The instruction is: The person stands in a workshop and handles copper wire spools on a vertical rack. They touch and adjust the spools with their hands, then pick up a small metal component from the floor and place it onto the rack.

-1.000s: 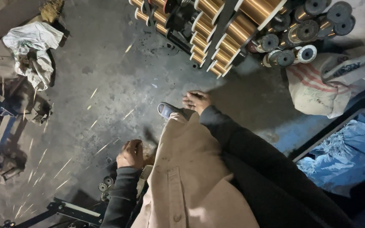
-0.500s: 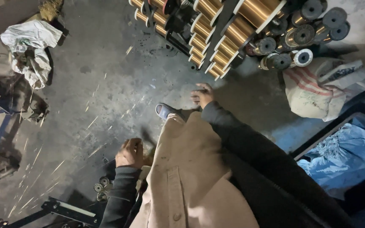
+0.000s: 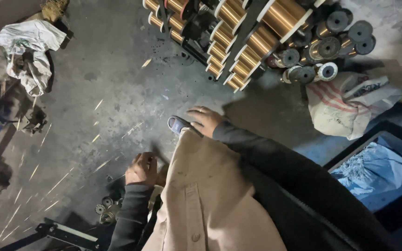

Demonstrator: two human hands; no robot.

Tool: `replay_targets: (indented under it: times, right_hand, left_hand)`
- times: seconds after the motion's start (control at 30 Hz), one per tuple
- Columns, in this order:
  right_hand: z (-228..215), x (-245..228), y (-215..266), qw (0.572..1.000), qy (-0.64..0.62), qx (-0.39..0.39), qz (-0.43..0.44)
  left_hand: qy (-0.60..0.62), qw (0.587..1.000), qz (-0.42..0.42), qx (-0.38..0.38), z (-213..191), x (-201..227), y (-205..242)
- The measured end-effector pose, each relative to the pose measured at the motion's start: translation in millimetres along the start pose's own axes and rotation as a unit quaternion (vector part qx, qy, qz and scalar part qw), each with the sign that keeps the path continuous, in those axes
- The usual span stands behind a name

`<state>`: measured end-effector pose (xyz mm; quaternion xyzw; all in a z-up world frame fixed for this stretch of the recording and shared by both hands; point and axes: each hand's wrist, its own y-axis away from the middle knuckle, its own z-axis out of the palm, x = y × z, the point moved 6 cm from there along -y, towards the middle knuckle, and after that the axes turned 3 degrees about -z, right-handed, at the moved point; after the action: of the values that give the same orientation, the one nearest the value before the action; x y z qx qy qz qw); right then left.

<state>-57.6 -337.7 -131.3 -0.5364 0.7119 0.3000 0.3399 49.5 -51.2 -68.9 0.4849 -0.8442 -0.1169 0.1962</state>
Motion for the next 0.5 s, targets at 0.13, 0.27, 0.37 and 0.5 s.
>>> replay_targets:
  times: [0.13,0.27,0.37,0.5]
  right_hand:
    - [18.5,-0.1,-5.5,0.999,-0.002,-0.017,-0.037]
    - [18.9,-7.3,-6.0,0.997,-0.004,-0.039,-0.062]
    - [5.0,-16.9,-3.9,0.997,-0.016,-0.051,-0.059]
    - [-3.9,-18.9,-5.2,0.998,0.009,-0.041,-0.055]
  left_hand:
    - [0.013,1.0,-0.02,-0.014,-4.0,6.1,2.8]
    - [0.016,0.999,-0.031,-0.005,-3.1,-0.6,2.1]
    - [0.009,0.999,-0.033,-0.014,-1.3,-2.7,1.9]
    - [0.025,0.999,-0.036,0.0,13.2,-13.8,-2.3]
